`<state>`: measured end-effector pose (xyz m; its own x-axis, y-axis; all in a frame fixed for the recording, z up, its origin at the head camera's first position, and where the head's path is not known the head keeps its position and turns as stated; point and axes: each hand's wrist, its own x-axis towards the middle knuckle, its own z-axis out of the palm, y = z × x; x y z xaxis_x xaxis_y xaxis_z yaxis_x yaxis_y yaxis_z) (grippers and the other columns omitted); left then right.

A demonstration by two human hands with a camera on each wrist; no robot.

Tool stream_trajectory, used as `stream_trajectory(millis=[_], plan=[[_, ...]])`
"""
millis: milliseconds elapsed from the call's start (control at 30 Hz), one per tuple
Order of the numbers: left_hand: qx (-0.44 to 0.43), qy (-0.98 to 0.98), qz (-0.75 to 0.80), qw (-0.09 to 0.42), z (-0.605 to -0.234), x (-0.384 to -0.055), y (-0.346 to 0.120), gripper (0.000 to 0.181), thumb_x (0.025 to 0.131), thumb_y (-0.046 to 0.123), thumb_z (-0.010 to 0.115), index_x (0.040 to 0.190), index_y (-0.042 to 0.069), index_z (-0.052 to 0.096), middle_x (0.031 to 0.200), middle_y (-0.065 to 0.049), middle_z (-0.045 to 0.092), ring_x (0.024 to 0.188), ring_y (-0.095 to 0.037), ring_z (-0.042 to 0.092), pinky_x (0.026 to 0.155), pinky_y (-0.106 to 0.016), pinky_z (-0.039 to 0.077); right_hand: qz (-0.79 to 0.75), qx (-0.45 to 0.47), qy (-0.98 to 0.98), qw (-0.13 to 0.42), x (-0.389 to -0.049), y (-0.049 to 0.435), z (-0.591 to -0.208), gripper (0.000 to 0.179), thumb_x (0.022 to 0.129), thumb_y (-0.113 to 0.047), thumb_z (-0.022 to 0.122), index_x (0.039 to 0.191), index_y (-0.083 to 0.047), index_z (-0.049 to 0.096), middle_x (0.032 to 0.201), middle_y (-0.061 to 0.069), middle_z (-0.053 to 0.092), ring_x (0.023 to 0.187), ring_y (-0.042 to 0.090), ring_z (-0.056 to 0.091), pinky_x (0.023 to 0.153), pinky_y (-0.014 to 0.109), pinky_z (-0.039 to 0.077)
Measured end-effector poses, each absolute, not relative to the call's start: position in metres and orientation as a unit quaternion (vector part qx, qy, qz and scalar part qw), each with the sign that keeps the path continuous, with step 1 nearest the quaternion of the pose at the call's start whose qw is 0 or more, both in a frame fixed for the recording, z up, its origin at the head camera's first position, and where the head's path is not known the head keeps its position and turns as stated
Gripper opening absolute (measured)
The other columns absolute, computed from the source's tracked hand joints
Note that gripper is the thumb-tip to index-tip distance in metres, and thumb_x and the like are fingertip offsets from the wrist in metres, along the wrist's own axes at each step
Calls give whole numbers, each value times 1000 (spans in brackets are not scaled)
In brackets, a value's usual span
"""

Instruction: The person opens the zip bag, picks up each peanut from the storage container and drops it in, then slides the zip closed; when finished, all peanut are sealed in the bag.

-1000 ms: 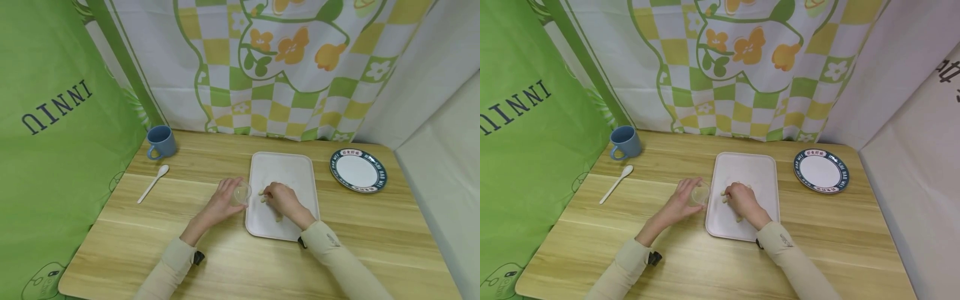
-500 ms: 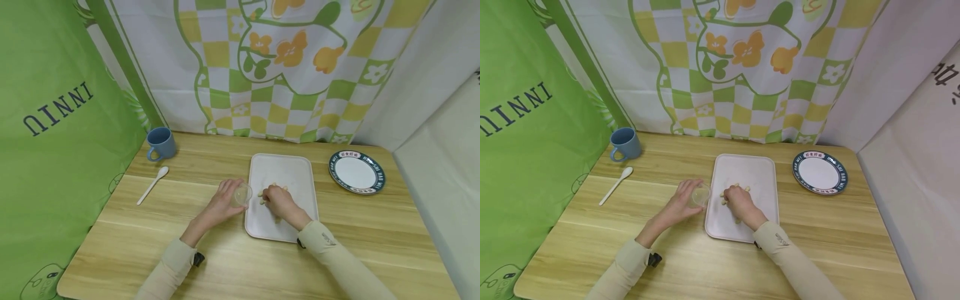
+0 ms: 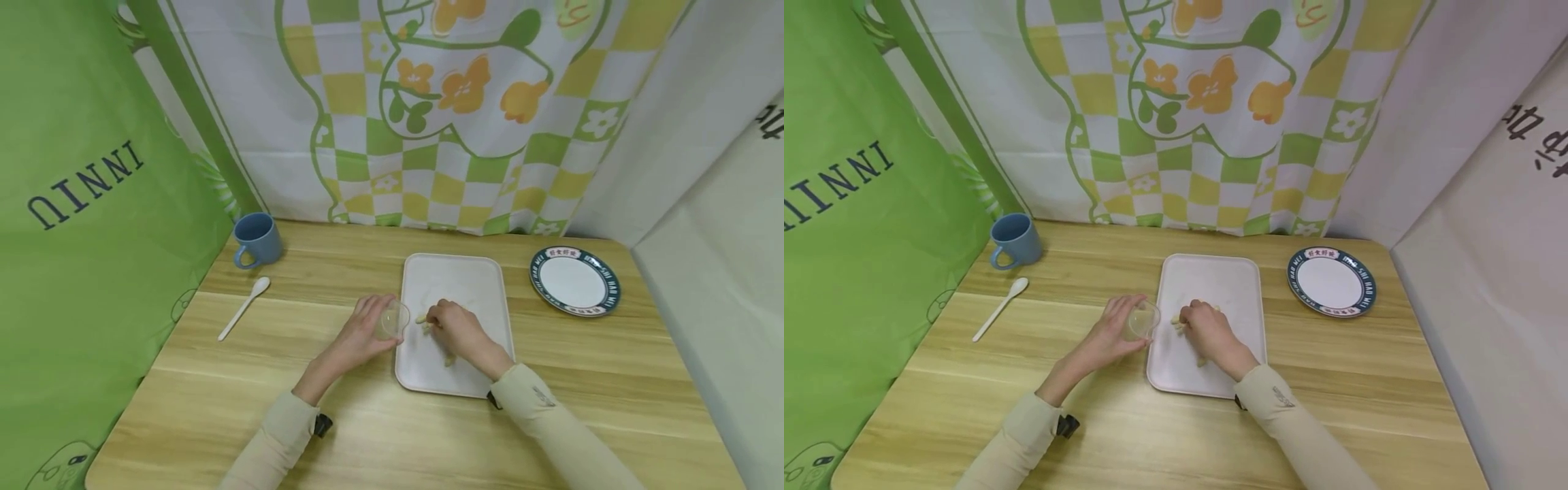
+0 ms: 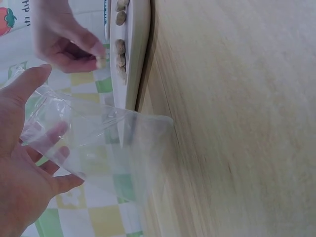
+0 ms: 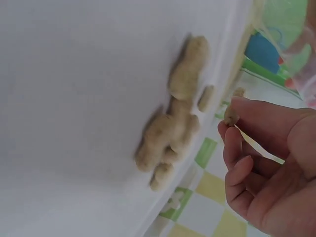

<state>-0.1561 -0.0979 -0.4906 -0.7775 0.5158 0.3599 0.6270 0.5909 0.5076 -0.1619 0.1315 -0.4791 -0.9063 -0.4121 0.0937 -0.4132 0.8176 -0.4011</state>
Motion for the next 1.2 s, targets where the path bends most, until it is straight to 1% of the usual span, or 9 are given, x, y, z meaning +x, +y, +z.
stream_trajectory(millis=[167,367,467,700,767,933,1033,1200], plan=[[-318,-888,-319,86,-489,-157,-98,82,73,24,84,139,2,41,124,-12,53,121,-31,43,102,-43,43,257,210,-943,32,-158,137,-464,10,82,-3,73,92,-5,71,81,1,60,75,16,59,61,31,52],[-318,-888,-320,86,-489,-157,-97,80,73,23,84,138,2,42,122,-11,54,120,-30,44,101,-42,44,311,211,-926,39,-155,140,-451,11,84,-4,72,95,-4,72,83,1,61,73,13,58,60,25,50],[-321,-887,-320,87,-490,-158,-97,80,73,22,85,137,1,43,122,-12,54,119,-30,44,100,-42,45,345,221,-911,46,-154,140,-447,11,84,-3,72,95,-4,71,85,2,63,73,13,58,61,24,49],[-318,-889,-320,81,-492,-158,-98,77,74,24,84,136,1,45,123,-12,54,120,-31,43,101,-43,44,378,255,-886,89,-151,136,-440,11,84,-3,72,96,-4,72,87,2,65,75,15,59,61,25,50],[-316,-888,-325,74,-492,-157,-98,76,74,24,84,136,1,45,124,-12,53,121,-31,43,101,-44,44,379,264,-883,91,-151,134,-438,12,84,-3,72,96,-4,73,87,2,65,75,14,59,62,25,51],[-315,-886,-334,58,-493,-156,-97,74,75,24,83,135,1,46,126,-12,51,122,-31,41,101,-45,44,366,273,-887,74,-148,127,-434,13,86,-6,71,99,-5,72,89,1,66,77,13,59,64,25,51],[-320,-885,-334,59,-493,-156,-96,74,75,24,82,135,0,46,126,-13,51,122,-31,41,100,-45,44,354,272,-892,68,-146,122,-433,12,87,-7,71,99,-6,72,89,0,66,77,13,59,64,25,51],[-321,-886,-328,64,-493,-157,-95,74,75,24,83,135,0,46,126,-12,51,122,-30,41,100,-44,45,329,270,-901,79,-146,113,-432,11,85,-6,72,96,-7,73,87,0,64,78,17,61,66,28,52]])
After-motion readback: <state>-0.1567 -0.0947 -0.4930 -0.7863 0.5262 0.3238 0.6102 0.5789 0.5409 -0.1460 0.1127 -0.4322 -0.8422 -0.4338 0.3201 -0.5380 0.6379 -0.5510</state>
